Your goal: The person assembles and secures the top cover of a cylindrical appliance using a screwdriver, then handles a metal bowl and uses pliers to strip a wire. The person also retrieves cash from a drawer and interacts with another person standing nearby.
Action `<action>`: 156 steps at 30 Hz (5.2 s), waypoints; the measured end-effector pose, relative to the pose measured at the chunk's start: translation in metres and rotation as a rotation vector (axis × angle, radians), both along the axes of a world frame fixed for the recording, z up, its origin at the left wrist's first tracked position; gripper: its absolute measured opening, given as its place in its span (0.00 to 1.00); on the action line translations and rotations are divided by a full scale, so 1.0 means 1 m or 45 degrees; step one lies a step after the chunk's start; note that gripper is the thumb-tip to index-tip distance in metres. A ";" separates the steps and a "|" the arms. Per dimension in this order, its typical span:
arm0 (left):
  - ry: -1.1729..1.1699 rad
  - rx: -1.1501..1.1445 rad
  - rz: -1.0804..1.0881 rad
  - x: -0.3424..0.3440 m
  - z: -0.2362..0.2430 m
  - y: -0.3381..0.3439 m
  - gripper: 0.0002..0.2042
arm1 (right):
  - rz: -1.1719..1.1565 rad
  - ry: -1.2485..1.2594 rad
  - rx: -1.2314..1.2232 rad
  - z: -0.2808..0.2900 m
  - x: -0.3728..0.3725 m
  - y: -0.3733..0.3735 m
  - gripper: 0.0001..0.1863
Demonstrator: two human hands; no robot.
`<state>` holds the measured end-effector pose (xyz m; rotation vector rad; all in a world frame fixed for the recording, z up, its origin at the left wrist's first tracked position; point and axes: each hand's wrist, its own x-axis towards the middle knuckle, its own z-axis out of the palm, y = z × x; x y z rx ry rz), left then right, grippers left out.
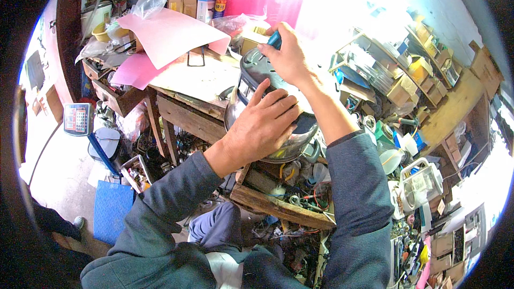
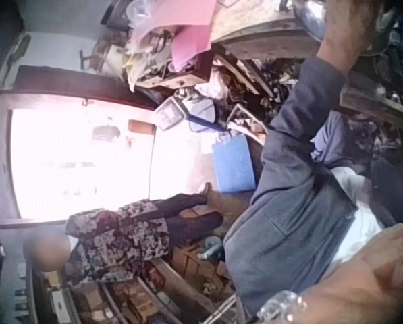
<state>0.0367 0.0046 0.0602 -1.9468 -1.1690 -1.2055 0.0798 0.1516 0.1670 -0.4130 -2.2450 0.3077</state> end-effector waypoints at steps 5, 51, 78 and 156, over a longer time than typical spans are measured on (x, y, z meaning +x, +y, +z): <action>-0.039 0.015 -0.012 0.001 -0.003 0.002 0.19 | -0.044 -0.043 0.093 -0.007 -0.005 0.006 0.15; -0.034 0.082 -0.062 -0.001 -0.007 0.008 0.18 | -0.019 -0.208 0.263 0.003 -0.026 0.008 0.29; -0.056 0.032 -0.062 -0.002 -0.011 0.007 0.17 | -0.183 -0.228 0.257 0.004 -0.027 -0.008 0.24; -0.072 0.018 -0.059 -0.002 -0.011 0.007 0.22 | -0.032 -0.514 0.334 0.027 -0.025 -0.003 0.16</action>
